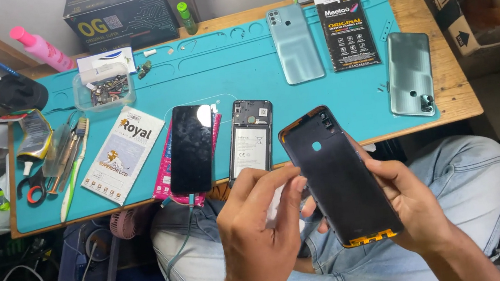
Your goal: Cleaning mobile phone components with a cloth and installing back covers onto the devices.
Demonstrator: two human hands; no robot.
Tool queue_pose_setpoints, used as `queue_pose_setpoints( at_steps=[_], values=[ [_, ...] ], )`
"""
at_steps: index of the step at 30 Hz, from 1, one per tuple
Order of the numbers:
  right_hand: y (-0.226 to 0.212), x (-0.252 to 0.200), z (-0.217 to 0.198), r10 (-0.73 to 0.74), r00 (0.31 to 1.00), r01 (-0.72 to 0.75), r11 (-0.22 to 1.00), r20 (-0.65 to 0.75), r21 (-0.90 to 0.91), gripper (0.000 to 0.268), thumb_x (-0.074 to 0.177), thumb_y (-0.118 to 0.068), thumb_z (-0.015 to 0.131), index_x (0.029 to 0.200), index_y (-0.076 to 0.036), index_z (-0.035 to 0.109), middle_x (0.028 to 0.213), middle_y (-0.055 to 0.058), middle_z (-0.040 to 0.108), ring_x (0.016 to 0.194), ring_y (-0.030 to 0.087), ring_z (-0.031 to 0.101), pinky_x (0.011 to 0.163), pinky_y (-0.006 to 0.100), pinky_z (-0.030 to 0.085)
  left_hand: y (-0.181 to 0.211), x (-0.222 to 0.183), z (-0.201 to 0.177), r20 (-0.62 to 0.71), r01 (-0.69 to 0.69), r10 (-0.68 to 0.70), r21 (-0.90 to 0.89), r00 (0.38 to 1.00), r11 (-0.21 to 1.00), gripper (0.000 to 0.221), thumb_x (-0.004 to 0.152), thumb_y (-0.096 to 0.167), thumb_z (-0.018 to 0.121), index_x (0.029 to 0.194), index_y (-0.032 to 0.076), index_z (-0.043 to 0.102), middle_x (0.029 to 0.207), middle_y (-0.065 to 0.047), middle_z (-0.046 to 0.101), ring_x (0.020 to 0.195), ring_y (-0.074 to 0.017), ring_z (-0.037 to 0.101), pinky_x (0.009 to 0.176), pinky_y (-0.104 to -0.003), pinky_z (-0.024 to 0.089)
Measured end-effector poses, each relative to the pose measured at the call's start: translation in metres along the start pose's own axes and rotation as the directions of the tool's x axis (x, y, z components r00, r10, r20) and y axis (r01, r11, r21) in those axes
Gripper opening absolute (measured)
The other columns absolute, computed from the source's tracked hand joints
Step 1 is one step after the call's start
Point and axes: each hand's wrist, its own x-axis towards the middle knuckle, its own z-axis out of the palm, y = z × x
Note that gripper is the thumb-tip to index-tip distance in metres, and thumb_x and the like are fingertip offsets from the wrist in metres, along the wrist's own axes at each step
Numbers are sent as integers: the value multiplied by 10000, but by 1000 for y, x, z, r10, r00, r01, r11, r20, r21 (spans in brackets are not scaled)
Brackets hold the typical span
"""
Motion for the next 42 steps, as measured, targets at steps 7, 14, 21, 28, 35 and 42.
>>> queue_pose_setpoints(
  at_steps=[7,14,21,28,35,42],
  values=[
    [9,-11,-11,35,993,-24,996,117,-90,665,1104,-356,444,1713,-134,298,1184,301,764,817,469,802,807,549,671,12,10,-2,-17,-83,84,7,996,996,149,1051,47,635,1178,8,702,1000,-119,752,860,-260,746,804,-363,612],
    [7,-15,4,84,987,-122,948,-137,-293,763,1006,-417,481,1737,-242,351,1614,12,601,1220,201,697,937,354,584,14,16,4,-5,-196,196,61,981,979,115,1027,-65,651,1141,-56,656,983,-157,692,815,-310,673,732,-403,577],
    [4,-17,18,59,998,-67,950,-35,-305,768,1040,-426,484,1756,-243,276,1609,24,617,1253,229,725,1013,395,564,11,17,9,-35,-246,254,148,967,958,131,986,-114,651,1098,-47,635,885,-142,612,728,-296,593,682,-403,550],
    [6,-16,26,1,994,29,961,109,-276,731,1097,-376,448,1756,-149,228,1553,130,615,1109,273,704,999,429,548,11,19,10,-13,-275,283,195,959,941,114,987,-125,634,1081,-61,641,862,-124,592,752,-280,583,670,-397,550],
    [2,-15,31,-57,998,67,815,35,-576,719,1053,-353,341,1708,-73,244,1841,76,216,1689,166,167,1319,381,127,13,21,7,16,-319,324,225,946,921,65,1009,-99,652,1055,-57,634,861,-118,572,753,-271,573,654,-384,547],
    [0,-14,47,-84,994,106,789,64,-605,763,1049,-408,381,1701,-34,249,1825,118,258,1682,202,213,1311,406,185,9,23,11,-21,-308,320,215,947,927,96,957,-110,668,983,-25,635,809,-103,559,715,-266,548,644,-389,527]
  ],
)
